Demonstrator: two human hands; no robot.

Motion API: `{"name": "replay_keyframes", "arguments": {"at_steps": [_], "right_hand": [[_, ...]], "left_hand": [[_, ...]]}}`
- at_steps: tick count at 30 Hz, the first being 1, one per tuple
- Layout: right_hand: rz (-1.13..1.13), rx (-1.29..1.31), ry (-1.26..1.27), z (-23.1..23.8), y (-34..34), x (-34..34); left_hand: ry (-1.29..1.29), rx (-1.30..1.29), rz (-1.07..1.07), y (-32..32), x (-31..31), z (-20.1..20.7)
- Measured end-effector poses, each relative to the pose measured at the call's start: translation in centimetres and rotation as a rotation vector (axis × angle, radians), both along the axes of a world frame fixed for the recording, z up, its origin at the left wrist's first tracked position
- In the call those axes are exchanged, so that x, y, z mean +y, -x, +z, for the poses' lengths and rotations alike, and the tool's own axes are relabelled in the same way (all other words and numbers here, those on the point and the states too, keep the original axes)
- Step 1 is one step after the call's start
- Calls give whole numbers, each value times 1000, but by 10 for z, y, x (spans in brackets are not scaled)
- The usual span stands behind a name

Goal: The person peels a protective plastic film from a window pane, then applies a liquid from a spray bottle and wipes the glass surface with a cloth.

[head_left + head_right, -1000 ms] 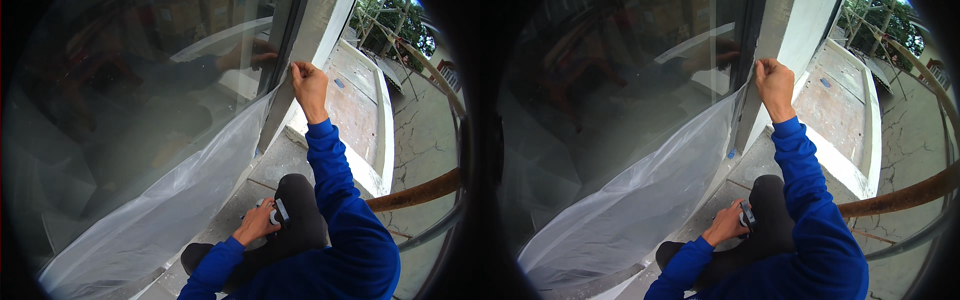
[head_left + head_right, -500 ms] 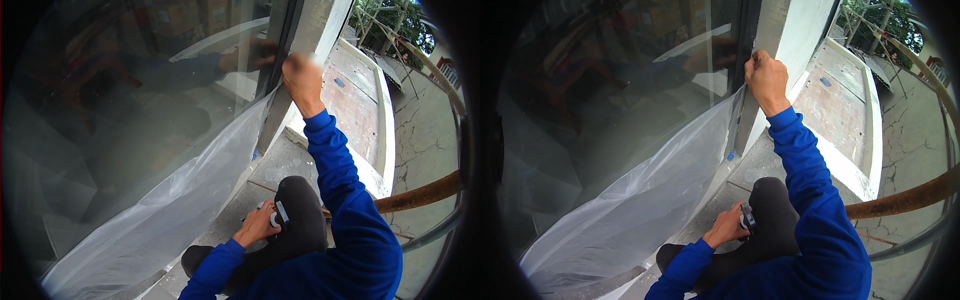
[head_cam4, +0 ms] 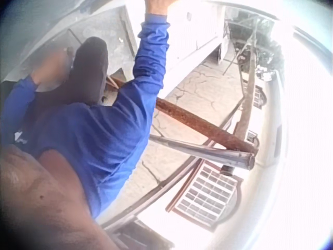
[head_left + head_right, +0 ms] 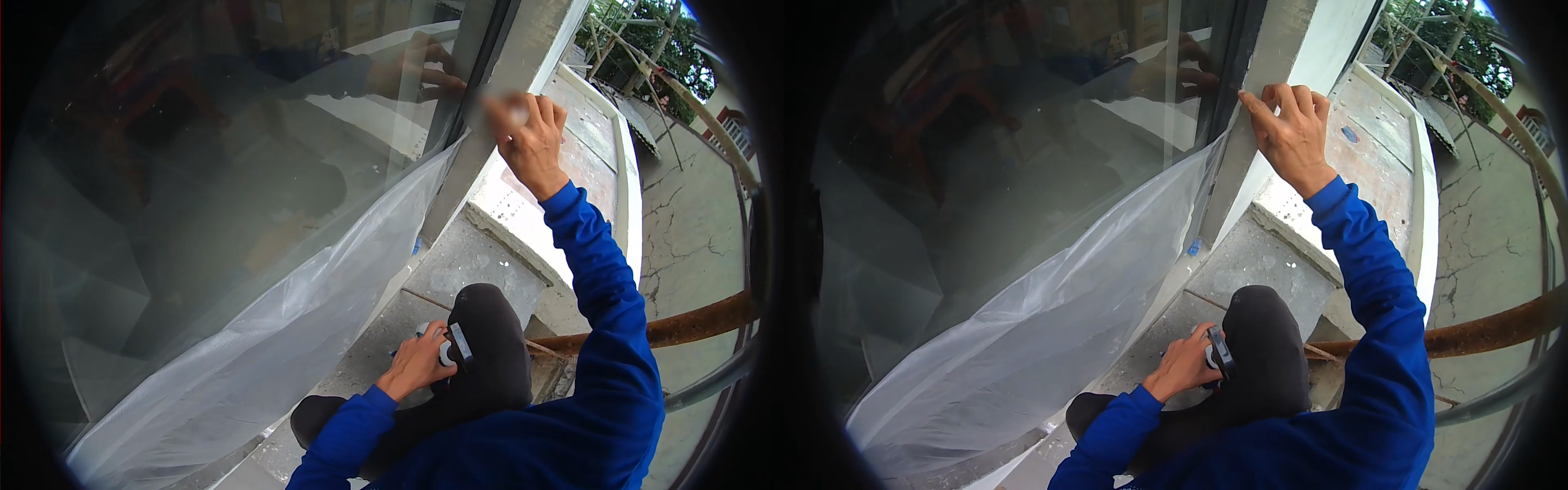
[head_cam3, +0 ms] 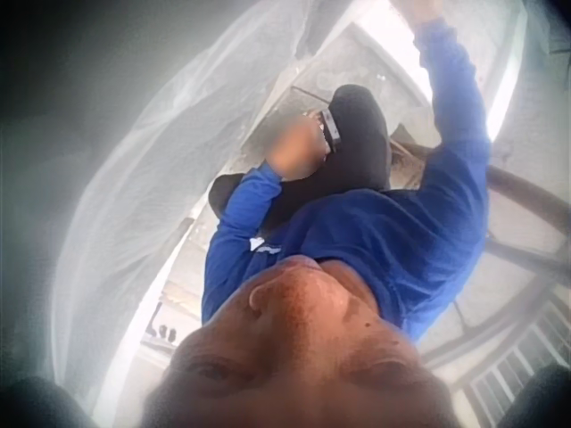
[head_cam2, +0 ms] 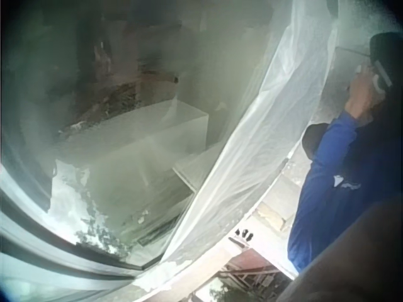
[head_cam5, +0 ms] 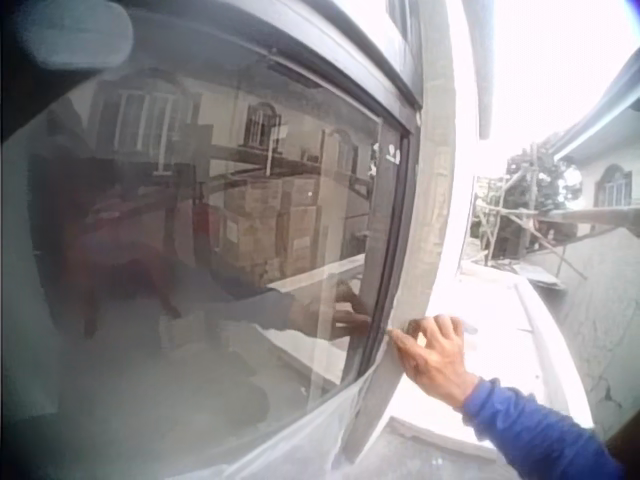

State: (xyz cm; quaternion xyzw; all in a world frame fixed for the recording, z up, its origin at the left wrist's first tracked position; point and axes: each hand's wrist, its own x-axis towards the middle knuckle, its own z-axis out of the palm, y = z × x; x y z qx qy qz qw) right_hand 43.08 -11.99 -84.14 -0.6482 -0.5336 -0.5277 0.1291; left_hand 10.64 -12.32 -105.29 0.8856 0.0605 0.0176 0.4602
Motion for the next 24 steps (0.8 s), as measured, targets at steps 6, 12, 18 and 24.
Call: {"name": "replay_keyframes", "arguments": {"at_steps": [6, 12, 18, 24], "right_hand": [[23, -88, 187, 5, -20, -1], [34, -193, 243, 14, -31, -1], [-48, -259, 332, 19, -33, 2], [75, -101, 244, 16, -22, 4]], "left_hand": [[-5, 6, -3, -1, 2, -1], [22, 17, 21, -2, 1, 0], [27, 38, 1, -5, 0, -1], [23, 37, 0, -5, -2, -2]]}}
